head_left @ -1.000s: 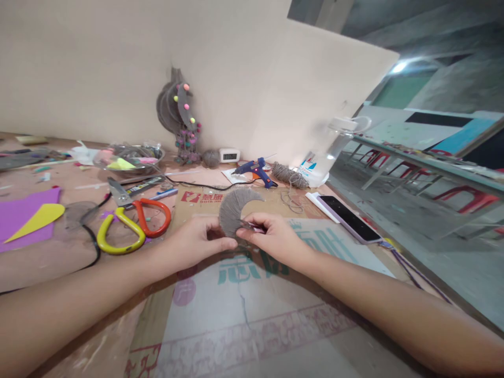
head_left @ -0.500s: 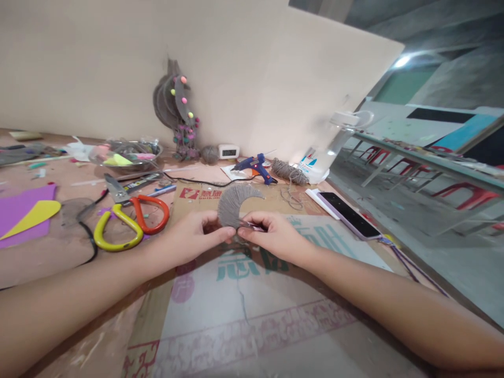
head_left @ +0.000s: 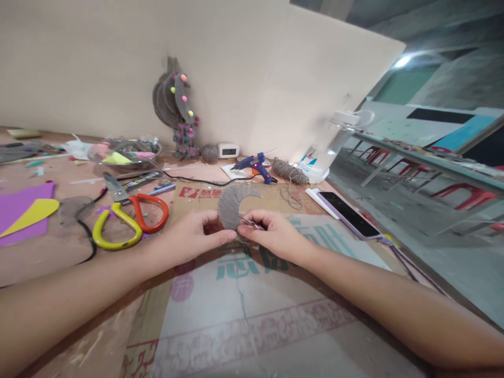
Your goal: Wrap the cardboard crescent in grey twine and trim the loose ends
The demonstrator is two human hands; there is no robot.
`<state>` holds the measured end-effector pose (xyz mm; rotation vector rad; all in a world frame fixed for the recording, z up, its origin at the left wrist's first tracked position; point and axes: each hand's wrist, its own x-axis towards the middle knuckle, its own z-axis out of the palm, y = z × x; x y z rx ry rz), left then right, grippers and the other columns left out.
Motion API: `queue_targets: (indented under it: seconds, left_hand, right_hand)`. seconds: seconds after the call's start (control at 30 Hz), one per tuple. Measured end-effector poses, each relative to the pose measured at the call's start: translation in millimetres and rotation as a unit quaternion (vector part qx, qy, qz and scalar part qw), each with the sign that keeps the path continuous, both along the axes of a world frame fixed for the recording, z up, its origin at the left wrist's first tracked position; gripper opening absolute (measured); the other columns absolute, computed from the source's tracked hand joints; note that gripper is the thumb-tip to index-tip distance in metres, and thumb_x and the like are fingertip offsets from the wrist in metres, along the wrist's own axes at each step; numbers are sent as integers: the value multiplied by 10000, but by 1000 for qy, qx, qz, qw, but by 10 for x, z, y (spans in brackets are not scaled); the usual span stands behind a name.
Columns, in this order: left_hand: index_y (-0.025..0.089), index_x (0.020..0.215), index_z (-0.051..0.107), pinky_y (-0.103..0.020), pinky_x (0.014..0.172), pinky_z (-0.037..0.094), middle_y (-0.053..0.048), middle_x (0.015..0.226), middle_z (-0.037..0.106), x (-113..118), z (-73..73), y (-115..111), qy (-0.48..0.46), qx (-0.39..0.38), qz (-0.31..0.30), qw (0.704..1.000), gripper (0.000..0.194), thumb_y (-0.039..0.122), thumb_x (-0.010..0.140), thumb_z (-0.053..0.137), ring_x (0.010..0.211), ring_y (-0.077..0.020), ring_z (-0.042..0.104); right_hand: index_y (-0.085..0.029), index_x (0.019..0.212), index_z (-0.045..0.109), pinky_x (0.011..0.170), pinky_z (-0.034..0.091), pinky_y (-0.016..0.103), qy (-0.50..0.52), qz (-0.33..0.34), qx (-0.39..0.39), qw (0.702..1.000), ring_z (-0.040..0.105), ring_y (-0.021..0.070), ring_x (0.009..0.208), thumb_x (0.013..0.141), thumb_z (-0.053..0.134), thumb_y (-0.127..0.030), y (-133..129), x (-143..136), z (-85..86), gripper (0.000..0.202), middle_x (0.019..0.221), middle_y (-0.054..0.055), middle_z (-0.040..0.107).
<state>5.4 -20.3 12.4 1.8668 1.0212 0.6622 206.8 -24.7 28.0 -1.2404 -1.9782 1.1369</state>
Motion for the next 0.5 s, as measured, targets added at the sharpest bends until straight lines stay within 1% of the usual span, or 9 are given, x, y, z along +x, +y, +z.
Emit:
queue_targets:
  seconds: [0.13,0.33,0.5]
  left_hand:
    - [183,780,666,-276,648,481,-21,736,688,2,8,-6,1,5,11,1000,250,419,748,588,735,-197,619]
    - [186,840,667,-280,676,484,-33,836,702,15,8,13,-5,-11,-1,1000,273,425,781,550,772,-196,625]
    - [185,835,671,-289,713,487,-32,816,701,19,-1,9,0,-4,-15,1000,279,433,775,557,793,-201,625]
  right_hand:
    - [-154,692,561,520,290,222,15,8,-9,1000,360,78,549,786,574,-339,-3,8,-11,208,601,-45,416]
    - [-151,752,592,524,300,227,40,33,-30,998,367,78,546,808,555,-380,28,40,-36,238,612,-45,410]
    - [-156,699,572,518,298,223,11,4,-2,1000,374,79,551,775,599,-362,19,23,-26,221,601,-44,425]
